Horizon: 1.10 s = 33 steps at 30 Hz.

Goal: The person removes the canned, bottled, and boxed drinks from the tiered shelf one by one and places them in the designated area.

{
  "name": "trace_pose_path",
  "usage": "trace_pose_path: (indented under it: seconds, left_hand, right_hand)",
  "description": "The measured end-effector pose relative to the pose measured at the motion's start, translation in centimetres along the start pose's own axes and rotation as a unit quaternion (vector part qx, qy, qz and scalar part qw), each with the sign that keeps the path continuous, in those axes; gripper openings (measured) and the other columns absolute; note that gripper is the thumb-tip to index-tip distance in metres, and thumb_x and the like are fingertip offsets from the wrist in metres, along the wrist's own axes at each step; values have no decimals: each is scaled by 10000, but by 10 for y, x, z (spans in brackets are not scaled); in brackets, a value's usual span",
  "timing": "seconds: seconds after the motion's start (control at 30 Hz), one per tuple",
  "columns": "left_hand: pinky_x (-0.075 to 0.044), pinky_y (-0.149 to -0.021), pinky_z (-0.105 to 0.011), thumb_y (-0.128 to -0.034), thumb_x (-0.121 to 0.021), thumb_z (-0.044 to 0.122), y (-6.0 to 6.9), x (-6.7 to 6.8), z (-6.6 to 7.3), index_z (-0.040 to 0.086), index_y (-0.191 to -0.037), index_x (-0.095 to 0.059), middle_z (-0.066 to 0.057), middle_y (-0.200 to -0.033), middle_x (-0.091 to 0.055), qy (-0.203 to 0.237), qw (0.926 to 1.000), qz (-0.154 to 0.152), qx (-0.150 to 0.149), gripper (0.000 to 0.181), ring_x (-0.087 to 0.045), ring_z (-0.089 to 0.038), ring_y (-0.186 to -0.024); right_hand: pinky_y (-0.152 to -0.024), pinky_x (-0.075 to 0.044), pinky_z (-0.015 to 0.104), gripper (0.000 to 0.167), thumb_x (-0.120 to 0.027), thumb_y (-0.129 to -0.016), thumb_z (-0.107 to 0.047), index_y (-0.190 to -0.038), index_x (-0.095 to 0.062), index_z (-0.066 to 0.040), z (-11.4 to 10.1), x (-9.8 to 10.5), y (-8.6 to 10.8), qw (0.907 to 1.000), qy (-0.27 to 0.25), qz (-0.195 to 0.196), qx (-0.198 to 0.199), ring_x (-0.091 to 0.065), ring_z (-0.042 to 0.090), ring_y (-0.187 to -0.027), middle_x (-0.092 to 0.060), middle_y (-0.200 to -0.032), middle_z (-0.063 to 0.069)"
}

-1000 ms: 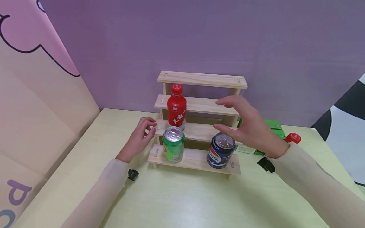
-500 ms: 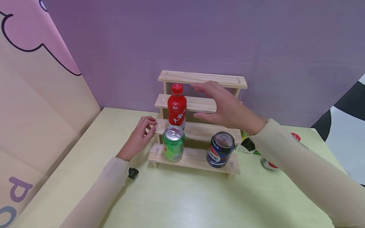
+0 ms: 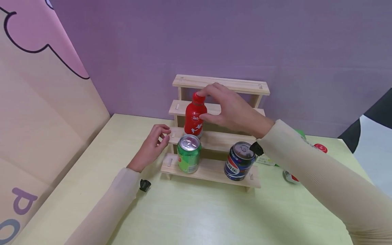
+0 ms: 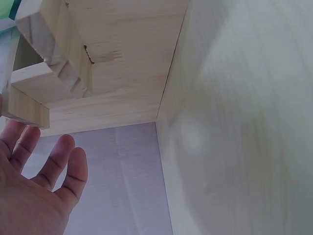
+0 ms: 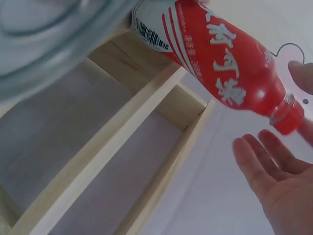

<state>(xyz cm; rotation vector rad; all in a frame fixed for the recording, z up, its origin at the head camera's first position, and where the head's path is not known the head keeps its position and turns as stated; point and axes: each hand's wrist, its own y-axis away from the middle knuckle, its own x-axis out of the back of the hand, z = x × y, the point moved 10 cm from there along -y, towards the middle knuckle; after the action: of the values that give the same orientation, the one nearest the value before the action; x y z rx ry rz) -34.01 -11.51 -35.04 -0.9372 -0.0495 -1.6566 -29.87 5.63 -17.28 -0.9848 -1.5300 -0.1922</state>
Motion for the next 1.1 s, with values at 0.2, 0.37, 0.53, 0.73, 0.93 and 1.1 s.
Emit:
trace_pose_path:
  seconds: [0.2,0.37,0.53,0.73,0.93,1.1]
  left_hand:
    - [-463,-740,-328,-978,-513,136,-1,0,1,58,-1179,-494,-80,-1307,-415,3,10000,23,-13,216,-484,-187,-938]
    - [-463,-737,-328,-978,-511,129,0,0,2,45,-1177,-495,-92,-1302,-417,14,10000,-12,4,216,-482,-194,-938]
    - [-459,-740,-326,-981,-507,131,0,0,3,46,-1175,-495,-90,-1307,-415,-14,10000,-16,-6,212,-479,-192,-941]
    - [-459,-740,-326,-984,-502,140,0,-1,0,56,-1169,-501,-80,-1306,-419,-6,10000,9,-22,204,-479,-184,-932]
    - [-445,-741,-326,-988,-490,143,-1,1,-3,57,-1151,-503,-85,-1316,-416,-25,9999,26,-93,185,-491,-196,-938]
    - [-440,-755,-337,-987,-493,140,0,3,-5,61,-1151,-503,-81,-1326,-405,16,10000,30,-57,182,-487,-201,-954]
  right_hand:
    - [-774,-532,343,396,-728,-831,-124,-1137,-480,-89,3,5,3,9995,-118,167,-242,-625,209,-947,-612,-1142,79]
    - [-763,-535,335,341,-727,-824,-78,-1089,-513,-65,-1,8,7,9992,-130,374,2,-639,194,-918,-632,-1069,82]
    - [-771,-534,351,322,-722,-816,-29,-1070,-524,-35,-5,23,12,9973,-117,690,228,-640,213,-937,-622,-1057,99]
    - [-776,-533,361,303,-710,-816,-2,-1067,-541,0,-2,60,30,9906,-86,1322,332,-641,216,-919,-618,-1047,101]
    - [-797,-462,138,354,-720,-798,17,-1094,-527,32,10,101,64,9819,98,1890,89,-624,193,-889,-602,-1067,102]
    - [-787,-416,80,401,-730,-773,46,-1113,-517,41,23,120,93,9809,441,1862,-340,-566,85,-900,-591,-1085,94]
